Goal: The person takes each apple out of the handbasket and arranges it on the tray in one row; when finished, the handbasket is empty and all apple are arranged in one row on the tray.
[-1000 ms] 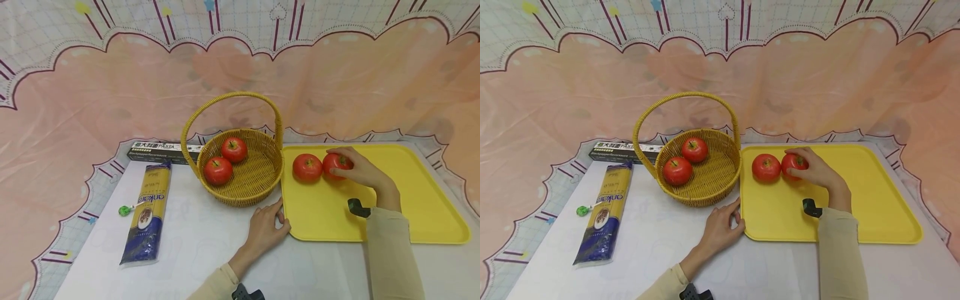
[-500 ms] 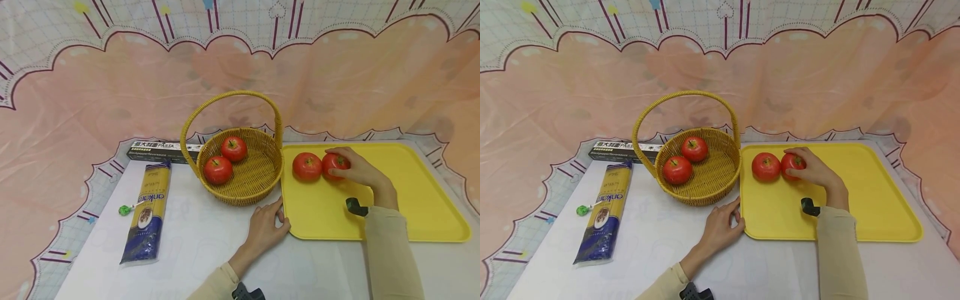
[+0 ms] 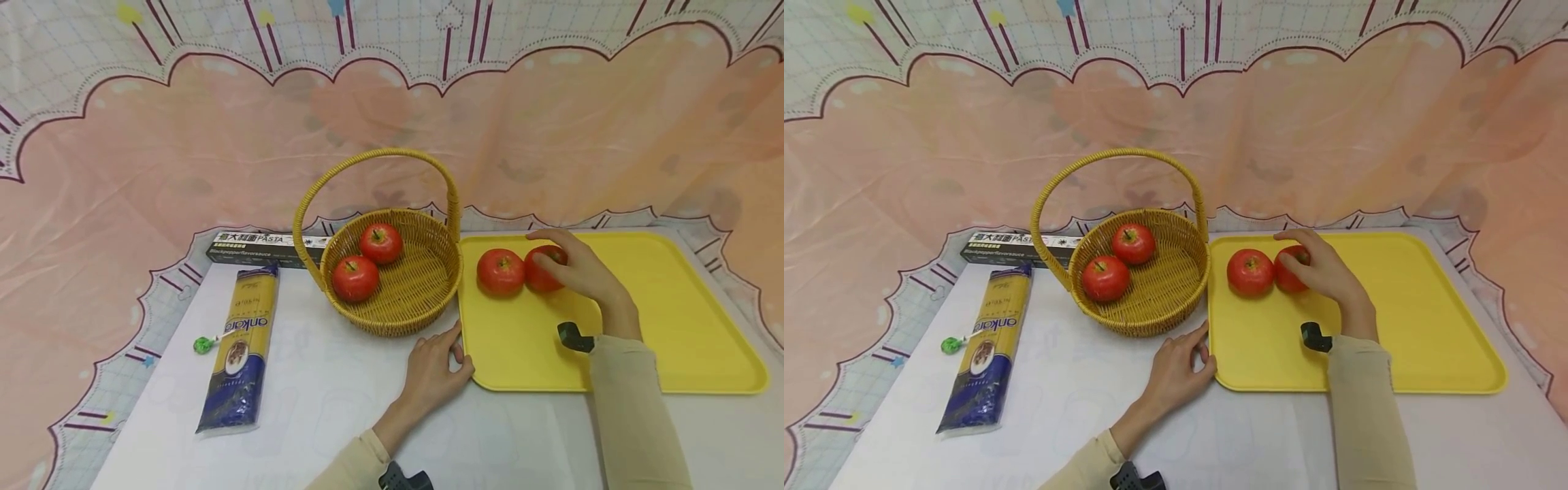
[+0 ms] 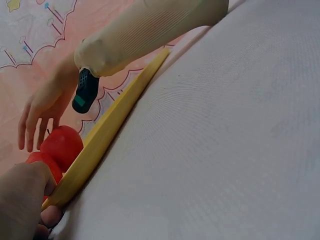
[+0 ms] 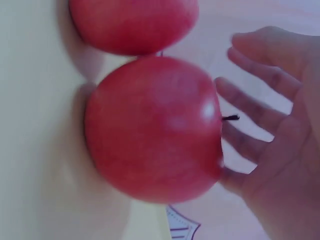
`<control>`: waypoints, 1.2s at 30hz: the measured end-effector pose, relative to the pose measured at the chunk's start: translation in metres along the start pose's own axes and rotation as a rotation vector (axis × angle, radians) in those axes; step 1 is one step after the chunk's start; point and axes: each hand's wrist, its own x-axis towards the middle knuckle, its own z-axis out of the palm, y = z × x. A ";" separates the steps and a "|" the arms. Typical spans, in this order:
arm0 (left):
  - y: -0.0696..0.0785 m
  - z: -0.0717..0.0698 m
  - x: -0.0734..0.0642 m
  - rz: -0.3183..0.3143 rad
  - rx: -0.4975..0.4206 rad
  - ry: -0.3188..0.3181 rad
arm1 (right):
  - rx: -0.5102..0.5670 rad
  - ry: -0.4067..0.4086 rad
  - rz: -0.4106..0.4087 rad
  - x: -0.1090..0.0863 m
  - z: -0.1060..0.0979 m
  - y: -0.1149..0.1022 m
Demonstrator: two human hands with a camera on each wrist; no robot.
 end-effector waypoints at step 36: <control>0.002 -0.001 -0.002 -0.009 0.007 -0.009 | 0.024 -0.016 -0.433 0.026 0.064 -0.061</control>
